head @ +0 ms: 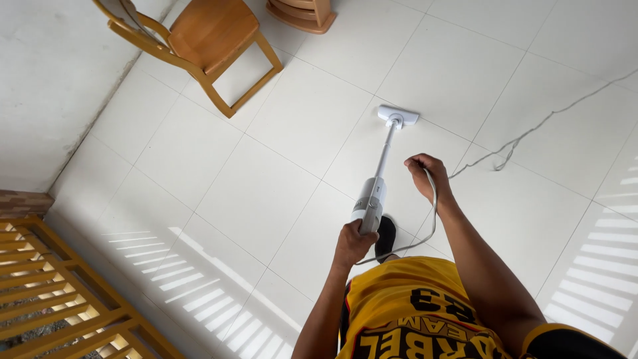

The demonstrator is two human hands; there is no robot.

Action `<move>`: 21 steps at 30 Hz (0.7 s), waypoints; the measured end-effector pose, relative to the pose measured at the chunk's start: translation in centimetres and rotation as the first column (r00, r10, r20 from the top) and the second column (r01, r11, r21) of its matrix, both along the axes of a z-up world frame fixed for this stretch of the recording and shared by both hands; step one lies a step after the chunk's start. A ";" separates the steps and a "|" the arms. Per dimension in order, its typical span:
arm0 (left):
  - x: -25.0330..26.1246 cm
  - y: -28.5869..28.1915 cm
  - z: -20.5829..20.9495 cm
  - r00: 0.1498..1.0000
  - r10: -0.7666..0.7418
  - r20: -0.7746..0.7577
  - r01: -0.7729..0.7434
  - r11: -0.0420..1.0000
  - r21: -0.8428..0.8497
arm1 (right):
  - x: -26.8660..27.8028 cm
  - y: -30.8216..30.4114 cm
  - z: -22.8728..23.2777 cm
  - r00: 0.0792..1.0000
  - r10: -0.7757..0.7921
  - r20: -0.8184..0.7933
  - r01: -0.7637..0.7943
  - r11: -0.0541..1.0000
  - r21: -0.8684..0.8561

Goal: The person uses a white corded stick vacuum to clean a white tiled floor. They move the vacuum back and forth along a wooden railing and around a wooden bench and chair, managing the power cord with their right hand.

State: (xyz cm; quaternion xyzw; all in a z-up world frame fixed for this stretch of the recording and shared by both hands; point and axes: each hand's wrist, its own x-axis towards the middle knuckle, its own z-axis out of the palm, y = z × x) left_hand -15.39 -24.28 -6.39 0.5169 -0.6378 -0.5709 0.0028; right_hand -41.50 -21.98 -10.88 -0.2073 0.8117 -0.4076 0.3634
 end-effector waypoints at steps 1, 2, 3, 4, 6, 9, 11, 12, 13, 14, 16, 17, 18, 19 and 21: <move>-0.6 -0.5 -0.4 1.000 -0.014 0.009 0.014 1.000 0.010 | -0.7 0.2 -0.3 1.000 -0.014 0.009 0.014 1.000 0.010; -1.8 -1.8 -0.9 1.000 -0.011 0.007 0.011 1.000 0.016 | -2.1 -0.4 -0.5 0.999 -0.040 0.003 0.040 0.999 0.008; -3.0 -3.0 -1.4 1.000 -0.007 0.006 0.007 1.000 0.023 | -3.4 -0.8 -0.7 0.998 -0.065 -0.003 0.065 0.998 0.006; -4.3 -3.8 -1.5 0.999 -0.031 0.015 0.030 0.999 0.032 | -4.5 -1.1 -0.5 0.996 -0.089 0.006 0.089 0.996 0.016; -6.8 -6.1 -2.4 0.999 -0.044 -0.009 0.044 0.999 0.002 | -6.9 -2.2 -0.6 0.990 -0.140 -0.025 0.140 0.990 -0.005; -9.2 -8.0 -3.4 0.997 -0.077 -0.007 0.078 0.997 0.029 | -9.2 -2.4 -1.5 0.981 -0.194 0.008 0.194 0.981 0.012; -11.0 -10.0 -5.0 0.993 -0.111 -0.031 0.112 0.993 0.036 | -10.2 -2.6 -1.2 0.970 -0.241 0.021 0.241 0.970 0.024; -12.5 -11.0 -6.0 0.991 -0.113 -0.066 0.115 0.993 0.030 | -11.3 -2.6 -1.1 0.966 -0.258 0.025 0.257 0.966 0.022; -13.9 -11.8 -4.3 0.986 -0.150 -0.070 0.153 0.988 0.036 | -11.9 -2.2 -1.1 0.955 -0.295 0.020 0.294 0.955 0.027; -15.7 -12.8 -3.0 0.983 -0.176 -0.054 0.178 0.983 0.042 | -12.8 -2.1 -1.4 0.946 -0.324 0.019 0.321 0.943 0.088; -18.7 -14.9 -3.1 0.969 -0.244 -0.045 0.246 0.968 0.056 | -14.4 -2.0 -1.5 0.919 -0.394 0.009 0.388 0.909 0.155; -20.0 -15.8 -4.4 0.962 -0.263 -0.072 0.268 0.962 0.059 | -15.2 -1.9 -1.0 0.931 -0.364 -0.032 0.359 0.894 0.267; -20.9 -16.9 -5.5 0.954 -0.287 -0.090 0.292 0.954 0.060 | -15.4 -2.0 -0.6 0.941 -0.334 -0.056 0.330 0.866 0.376; -22.2 -18.5 -4.9 0.939 -0.331 -0.089 0.337 0.939 0.067 | -15.9 -2.4 -0.8 0.924 -0.379 -0.056 0.370 0.847 0.382; -25.1 -20.3 -3.3 0.893 -0.443 -0.082 0.448 0.893 0.046 | -17.0 -2.3 -0.5 0.914 -0.393 -0.102 0.396 0.810 0.433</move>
